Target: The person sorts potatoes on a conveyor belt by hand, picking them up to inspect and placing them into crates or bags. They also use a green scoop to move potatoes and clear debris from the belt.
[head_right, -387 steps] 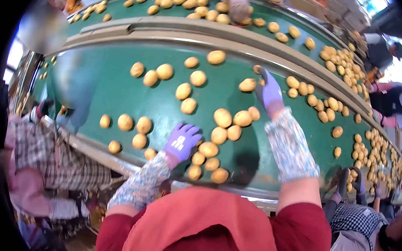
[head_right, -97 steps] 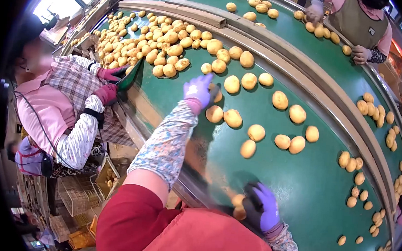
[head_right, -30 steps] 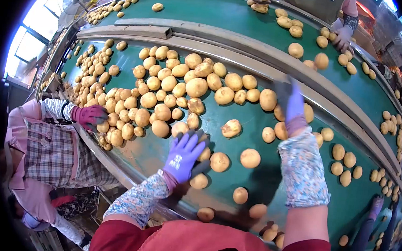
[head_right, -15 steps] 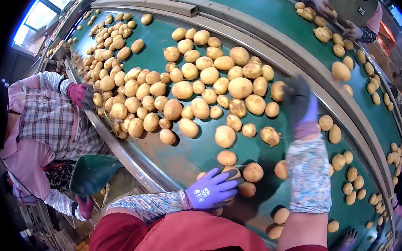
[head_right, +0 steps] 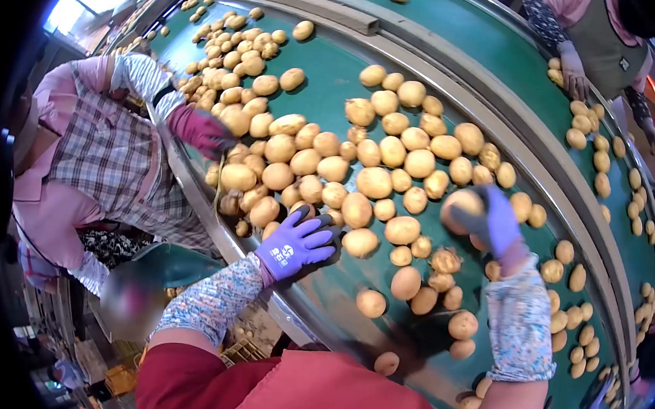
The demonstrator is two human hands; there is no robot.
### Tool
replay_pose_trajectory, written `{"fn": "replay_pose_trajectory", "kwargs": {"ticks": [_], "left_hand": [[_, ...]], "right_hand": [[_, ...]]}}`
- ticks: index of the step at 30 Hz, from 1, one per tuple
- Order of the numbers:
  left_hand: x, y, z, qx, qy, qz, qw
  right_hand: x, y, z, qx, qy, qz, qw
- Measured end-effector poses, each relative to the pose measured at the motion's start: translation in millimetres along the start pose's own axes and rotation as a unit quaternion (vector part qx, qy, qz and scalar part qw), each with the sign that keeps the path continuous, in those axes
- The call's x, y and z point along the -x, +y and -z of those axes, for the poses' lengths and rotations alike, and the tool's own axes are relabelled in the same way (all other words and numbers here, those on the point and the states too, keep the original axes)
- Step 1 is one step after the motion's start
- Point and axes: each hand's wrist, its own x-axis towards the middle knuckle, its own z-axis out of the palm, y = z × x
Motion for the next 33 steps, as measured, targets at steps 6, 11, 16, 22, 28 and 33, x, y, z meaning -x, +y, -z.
{"fn": "replay_pose_trajectory", "kwargs": {"ticks": [6, 11, 16, 22, 28, 33], "left_hand": [[41, -109, 7, -0.106, -0.002, 0.038, 0.994], [38, -161, 0, -0.182, 0.113, 0.375, 0.902], [6, -112, 36, 0.03, 0.21, 0.307, 0.928], [24, -51, 35, 0.192, 0.191, 0.215, 0.938], [36, -24, 42, 0.337, 0.0, 0.042, 0.941], [49, -32, 13, 0.296, -0.093, -0.021, 0.951]], "right_hand": [[-10, -17, -5, -0.409, 0.075, -0.048, 0.908], [32, -157, -155, 0.242, 0.016, 0.284, 0.928], [17, -143, -154, 0.277, 0.015, 0.295, 0.914], [-3, -136, -102, -0.224, -0.063, 0.039, 0.972], [-33, -98, -82, -0.142, 0.143, 0.024, 0.979], [-15, -144, -152, 0.282, 0.027, 0.114, 0.952]]}}
